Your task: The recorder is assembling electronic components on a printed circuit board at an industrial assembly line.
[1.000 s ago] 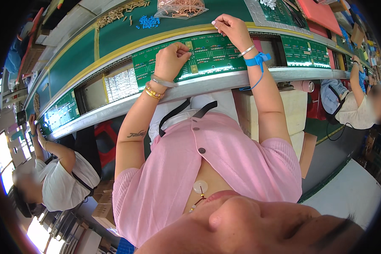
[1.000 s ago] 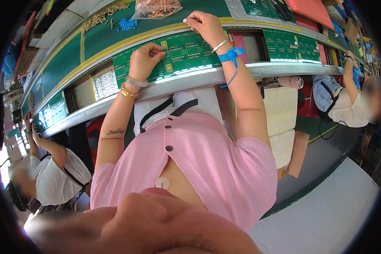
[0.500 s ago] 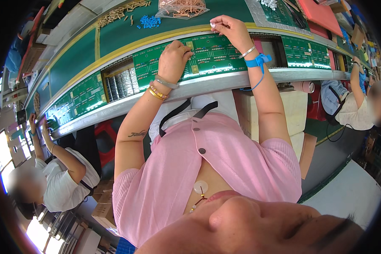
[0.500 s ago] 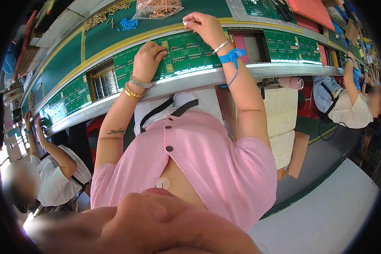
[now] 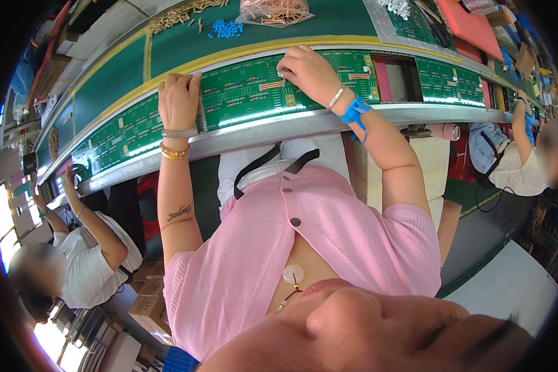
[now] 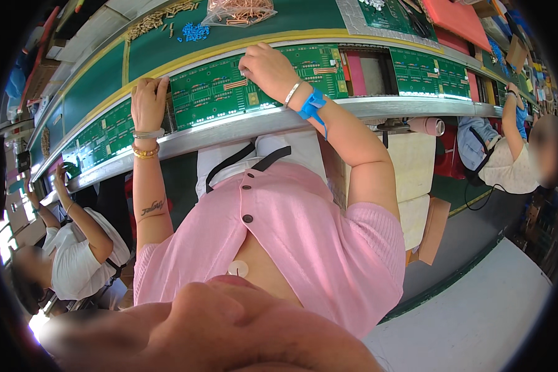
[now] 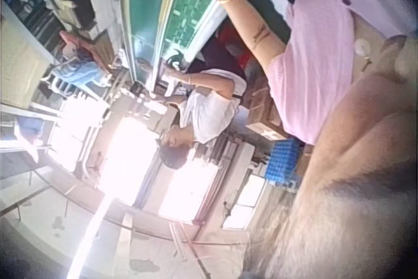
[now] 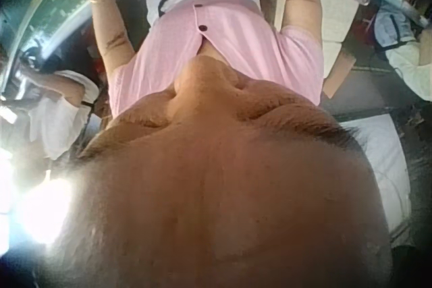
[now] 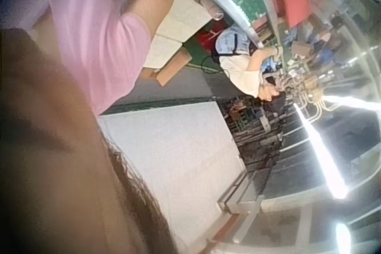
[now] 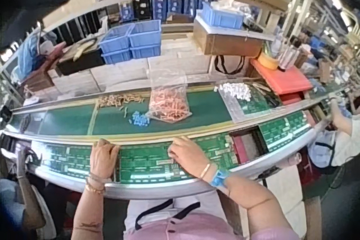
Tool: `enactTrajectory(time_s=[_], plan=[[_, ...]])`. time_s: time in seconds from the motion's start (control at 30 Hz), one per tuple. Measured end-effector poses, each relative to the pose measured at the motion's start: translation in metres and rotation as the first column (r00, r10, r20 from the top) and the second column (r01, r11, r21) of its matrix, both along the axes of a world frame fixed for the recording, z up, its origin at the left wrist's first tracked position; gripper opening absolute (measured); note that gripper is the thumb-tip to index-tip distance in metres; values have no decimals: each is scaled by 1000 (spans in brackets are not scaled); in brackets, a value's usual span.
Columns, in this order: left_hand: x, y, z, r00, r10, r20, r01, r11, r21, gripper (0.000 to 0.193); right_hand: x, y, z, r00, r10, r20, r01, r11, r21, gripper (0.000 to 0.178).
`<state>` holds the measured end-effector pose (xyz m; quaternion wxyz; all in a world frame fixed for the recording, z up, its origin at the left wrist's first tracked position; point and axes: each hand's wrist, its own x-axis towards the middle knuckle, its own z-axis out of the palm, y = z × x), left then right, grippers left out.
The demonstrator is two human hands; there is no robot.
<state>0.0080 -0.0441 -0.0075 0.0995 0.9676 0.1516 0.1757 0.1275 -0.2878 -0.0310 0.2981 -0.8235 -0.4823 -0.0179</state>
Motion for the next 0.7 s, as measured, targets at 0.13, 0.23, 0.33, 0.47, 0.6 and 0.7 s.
enactTrajectory(time_s=[0.13,0.23,0.33,0.47,0.6,0.7], plan=[[-12,9,-14,997,-18,-73,10,994,-108,30,-1,5,0,998,1,66,2,999,-55,9],[-13,10,-19,997,-40,-60,31,988,-154,33,-2,7,0,993,37,114,-23,992,-122,8],[-12,10,-19,997,-43,-59,33,987,-159,34,-6,9,2,982,44,185,-18,990,-140,8],[-13,6,-18,998,-44,-38,37,986,-165,35,-6,9,2,980,-12,199,41,989,-141,7],[-13,6,-19,999,-49,-3,48,985,-165,35,-4,9,2,980,31,197,1,987,-158,7],[-12,6,-18,999,-32,-30,26,982,-185,35,-5,9,2,972,43,230,-4,986,-168,6]])
